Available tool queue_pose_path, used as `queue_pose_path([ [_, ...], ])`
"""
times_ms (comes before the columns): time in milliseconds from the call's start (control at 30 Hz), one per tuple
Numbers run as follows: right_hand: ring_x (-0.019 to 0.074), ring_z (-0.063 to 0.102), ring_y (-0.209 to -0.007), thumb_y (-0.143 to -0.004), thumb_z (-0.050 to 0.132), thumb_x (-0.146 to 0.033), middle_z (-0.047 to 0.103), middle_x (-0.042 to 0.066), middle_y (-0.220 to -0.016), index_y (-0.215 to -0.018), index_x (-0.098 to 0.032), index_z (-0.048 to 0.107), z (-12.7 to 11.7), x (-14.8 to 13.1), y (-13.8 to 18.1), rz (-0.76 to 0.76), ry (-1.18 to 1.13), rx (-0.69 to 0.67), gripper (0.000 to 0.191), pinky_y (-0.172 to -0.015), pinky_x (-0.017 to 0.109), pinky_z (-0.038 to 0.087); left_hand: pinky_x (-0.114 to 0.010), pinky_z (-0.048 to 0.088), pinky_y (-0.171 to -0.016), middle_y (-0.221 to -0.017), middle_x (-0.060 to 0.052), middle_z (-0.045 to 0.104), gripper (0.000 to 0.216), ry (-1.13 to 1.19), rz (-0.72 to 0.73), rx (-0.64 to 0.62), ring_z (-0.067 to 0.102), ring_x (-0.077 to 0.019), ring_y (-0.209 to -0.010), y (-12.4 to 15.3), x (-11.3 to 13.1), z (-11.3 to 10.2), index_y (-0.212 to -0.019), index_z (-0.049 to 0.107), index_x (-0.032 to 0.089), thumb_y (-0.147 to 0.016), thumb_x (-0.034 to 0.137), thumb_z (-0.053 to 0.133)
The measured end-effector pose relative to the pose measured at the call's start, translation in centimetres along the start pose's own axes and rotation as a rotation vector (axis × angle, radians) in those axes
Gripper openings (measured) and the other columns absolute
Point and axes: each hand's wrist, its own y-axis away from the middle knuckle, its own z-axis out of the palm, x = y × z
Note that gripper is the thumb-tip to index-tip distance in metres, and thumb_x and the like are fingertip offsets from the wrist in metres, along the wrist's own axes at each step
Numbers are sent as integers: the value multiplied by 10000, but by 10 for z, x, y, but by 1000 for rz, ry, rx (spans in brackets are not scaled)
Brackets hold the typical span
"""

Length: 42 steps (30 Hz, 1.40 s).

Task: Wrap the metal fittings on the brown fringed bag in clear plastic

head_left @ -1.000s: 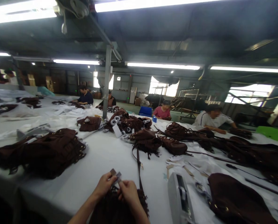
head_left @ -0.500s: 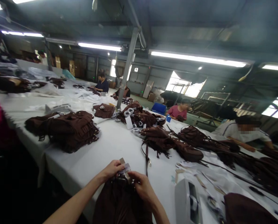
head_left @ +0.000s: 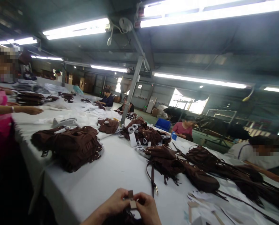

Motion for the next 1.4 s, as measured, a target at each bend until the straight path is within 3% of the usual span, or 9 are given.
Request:
queue_pose_path([
  [100,120,489,-502,-567,692,-229,588,-5,-530,-608,-156,678,4,11,-5,118,-144,16,85,-482,230,366,-219,293,-513,-577,32,467,272,-38,-1,-3,375,-116,-566,5,5,0,-658,662,136,-722,398,628],
  [233,87,445,-458,-478,733,-229,593,-33,-571,-857,-155,715,3,2,-5,212,-258,-116,387,-450,215,341,-214,307,-524,-556,37,478,253,-79,-17,-45,388,-111,-548,10,7,-1,-672,682,126,-726,367,624],
  [367,96,456,-477,-555,707,-292,580,-11,-516,-662,-120,716,1,-9,0,239,-263,-188,203,-469,224,337,-216,357,-606,-670,25,580,181,-75,-25,-103,464,-124,-623,12,6,-3,-802,710,140,-724,247,586],
  [567,118,484,-528,-644,646,-322,609,0,-561,-641,-129,704,7,-10,3,185,-158,-54,201,-505,235,364,-217,354,-575,-706,15,601,227,-81,-53,-129,473,-129,-622,15,11,-7,-865,693,140,-727,253,553],
  [700,158,546,-629,-696,606,-363,659,33,-662,-732,-126,719,13,-9,0,131,-55,-4,265,-565,249,416,-222,355,-580,-710,11,593,277,-137,-78,-33,473,-134,-636,11,5,-6,-893,683,121,-706,289,566],
  [833,151,553,-630,-741,525,-315,660,42,-691,-831,-110,711,12,-12,-2,108,43,-75,291,-575,245,436,-226,333,-551,-613,31,529,219,-216,-120,35,438,-123,-581,6,-7,-4,-765,682,112,-657,248,549],
  [967,105,486,-533,-689,508,-174,579,-38,-581,-1134,-127,627,-3,-23,-5,95,179,-226,463,-511,200,383,-232,305,-516,-531,47,480,168,-293,-149,11,410,-117,-525,7,-8,-2,-676,677,124,-614,240,572],
  [1167,68,376,-466,-631,509,-115,502,-55,-457,-623,-124,708,-21,-44,-15,59,429,-492,200,-443,189,258,-236,297,-508,-524,49,483,181,-371,-151,-74,398,-117,-523,9,2,2,-683,698,134,-594,238,579],
  [1400,145,544,-564,-673,553,-130,671,78,-595,-649,-130,722,-7,-48,-13,-7,745,-429,171,-532,242,319,-240,288,-514,-514,41,477,188,-406,-160,-59,421,-125,-538,7,0,0,-650,676,129,-626,272,557],
])
